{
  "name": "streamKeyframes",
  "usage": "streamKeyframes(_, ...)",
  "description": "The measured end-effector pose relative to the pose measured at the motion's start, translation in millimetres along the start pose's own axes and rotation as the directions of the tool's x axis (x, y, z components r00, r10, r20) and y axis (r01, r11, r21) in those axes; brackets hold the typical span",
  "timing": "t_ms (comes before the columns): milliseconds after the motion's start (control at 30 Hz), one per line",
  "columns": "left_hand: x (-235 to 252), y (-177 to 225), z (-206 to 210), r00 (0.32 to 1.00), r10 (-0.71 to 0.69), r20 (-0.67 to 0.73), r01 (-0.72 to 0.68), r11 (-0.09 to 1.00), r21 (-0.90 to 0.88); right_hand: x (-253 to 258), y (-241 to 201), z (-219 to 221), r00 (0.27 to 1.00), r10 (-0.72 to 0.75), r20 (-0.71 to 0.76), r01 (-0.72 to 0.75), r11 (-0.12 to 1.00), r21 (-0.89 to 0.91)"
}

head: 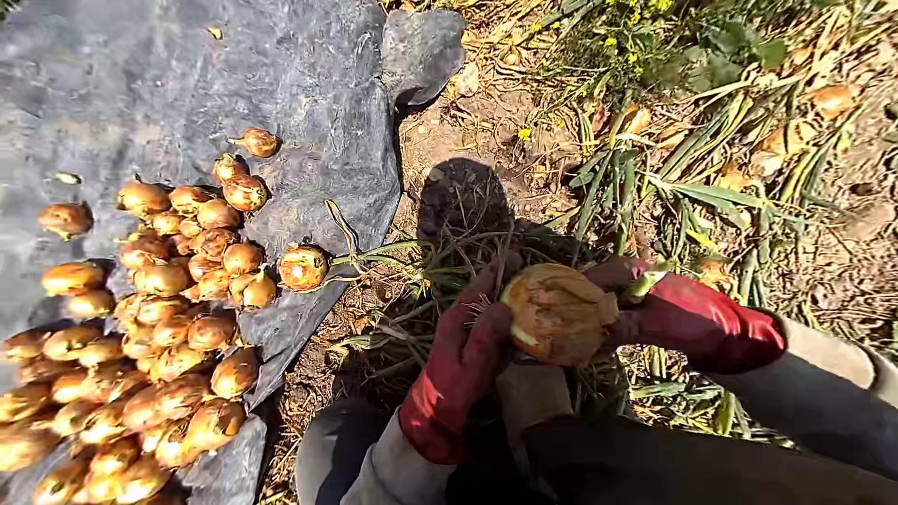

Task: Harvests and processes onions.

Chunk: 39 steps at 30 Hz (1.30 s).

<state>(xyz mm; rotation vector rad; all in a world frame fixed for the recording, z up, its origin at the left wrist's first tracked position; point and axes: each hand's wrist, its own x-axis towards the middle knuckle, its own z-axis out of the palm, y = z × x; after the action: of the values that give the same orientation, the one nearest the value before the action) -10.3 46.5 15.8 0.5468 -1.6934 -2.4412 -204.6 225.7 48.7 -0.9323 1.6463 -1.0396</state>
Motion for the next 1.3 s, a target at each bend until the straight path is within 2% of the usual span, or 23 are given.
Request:
streamKeyframes(67, -3.1, 2.6, 0.0, 0.999, 0.002, -0.038, -0.003, 0.999, -0.037, -0.2, -5.1, 4.4, 0.956, -0.284, -0.076, 0.255, 0.929, -0.27)
streamKeyframes(133, -3.8, 7.5, 2.2, 0.99, 0.021, -0.139, -0.021, 1.0, 0.008, 0.3, -12.5, 10.0, 0.808, -0.581, -0.096, 0.435, 0.698, -0.568)
streamKeyframes(233, -0.8, 1.6, 2.9, 0.965, 0.099, -0.242, -0.057, 0.982, 0.178, -2.6, -18.5, 18.9, 0.655, -0.744, -0.136, 0.408, 0.499, -0.764)
streamKeyframes(267, -2.3, -0.2, 2.0, 0.969, 0.098, -0.227, -0.031, 0.959, 0.283, -6.3, -20.7, 23.1, 0.675, -0.726, -0.134, 0.375, 0.494, -0.785)
streamKeyframes(333, -17.1, -5.6, 5.5, 0.98, 0.103, -0.173, -0.02, 0.905, 0.426, -10.5, -25.2, 40.1, 0.804, -0.584, -0.113, 0.27, 0.527, -0.806)
streamKeyframes(400, -41.7, -19.6, 7.3, 0.988, 0.069, -0.14, -0.019, 0.943, 0.332, -4.4, -25.9, 60.7, 0.923, -0.381, -0.058, 0.177, 0.553, -0.814)
streamKeyframes(467, -51.2, -25.7, 7.2, 0.995, 0.001, -0.1, 0.015, 0.987, 0.161, -2.0, -38.8, 70.2, 1.0, -0.007, -0.031, -0.018, 0.675, -0.737)
streamKeyframes(533, -45.1, -22.2, 7.2, 0.998, -0.002, -0.067, 0.005, 0.999, 0.051, 0.5, -47.1, 71.1, 0.973, 0.223, -0.058, -0.203, 0.708, -0.677)
streamKeyframes(600, -28.7, -23.6, 5.6, 0.999, 0.038, -0.027, -0.039, 0.999, -0.034, 1.4, -48.2, 71.1, 0.928, 0.366, -0.073, -0.314, 0.659, -0.683)
streamKeyframes(700, -27.6, -49.1, 4.2, 0.983, 0.162, -0.088, -0.169, 0.983, -0.079, -2.6, -35.3, 68.5, 0.89, 0.395, -0.225, -0.408, 0.473, -0.781)
streamKeyframes(733, -29.5, -63.8, 1.4, 0.966, 0.247, -0.079, -0.252, 0.965, -0.067, -7.7, -27.2, 61.8, 0.842, 0.449, -0.298, -0.495, 0.426, -0.757)
streamKeyframes(767, -28.1, -74.7, -3.0, 0.933, 0.354, -0.06, -0.358, 0.931, -0.067, -14.8, -16.2, 51.4, 0.743, 0.554, -0.376, -0.622, 0.362, -0.695)
streamKeyframes(833, -22.3, -34.8, -12.9, 0.963, 0.236, -0.127, -0.239, 0.971, -0.009, -46.6, 23.2, 25.9, 0.526, 0.654, -0.544, -0.789, 0.137, -0.598)
streamKeyframes(867, -16.1, -16.9, -24.4, 0.949, 0.262, -0.174, -0.263, 0.965, 0.02, -69.6, 50.8, 13.2, 0.433, 0.692, -0.578, -0.824, 0.044, -0.565)
streamKeyframes(933, -6.4, 2.6, -57.4, 0.884, 0.336, -0.326, -0.369, 0.928, -0.044, -117.0, 94.9, 0.7, 0.236, 0.824, -0.515, -0.827, -0.108, -0.552)
streamKeyframes(967, -3.7, 13.5, -70.4, 0.852, 0.289, -0.436, -0.386, 0.91, -0.152, -137.1, 107.1, 0.5, 0.157, 0.871, -0.465, -0.821, -0.146, -0.551)
streamKeyframes(1000, 0.0, 23.9, -82.9, 0.823, 0.23, -0.519, -0.416, 0.866, -0.277, -152.1, 115.2, 0.2, 0.118, 0.896, -0.428, -0.815, -0.159, -0.557)
streamKeyframes(1033, 2.3, 28.0, -96.0, 0.817, 0.183, -0.547, -0.452, 0.793, -0.409, -161.5, 121.5, -0.9, 0.139, 0.891, -0.432, -0.819, -0.142, -0.556)
streamKeyframes(1067, 4.2, 27.9, -102.8, 0.815, 0.16, -0.557, -0.471, 0.744, -0.474, -162.1, 120.7, -3.3, 0.225, 0.865, -0.449, -0.833, -0.068, -0.548)
streamKeyframes(1133, 7.4, 23.1, -94.5, 0.807, 0.073, -0.585, -0.405, 0.789, -0.461, -146.5, 120.5, -9.1, 0.497, 0.71, -0.498, -0.837, 0.24, -0.492)
streamKeyframes(1167, 9.4, 20.4, -82.6, 0.805, -0.005, -0.593, -0.321, 0.837, -0.443, -129.9, 123.4, -12.5, 0.587, 0.619, -0.521, -0.804, 0.372, -0.463)
streamKeyframes(1200, 10.1, 15.9, -70.4, 0.808, -0.076, -0.584, -0.233, 0.87, -0.435, -111.4, 132.2, -16.2, 0.637, 0.548, -0.542, -0.771, 0.452, -0.448)
streamKeyframes(1300, 6.1, 4.2, -39.1, 0.848, -0.213, -0.486, 0.036, 0.937, -0.348, -70.4, 184.2, -25.7, 0.633, 0.531, -0.564, -0.759, 0.571, -0.314)
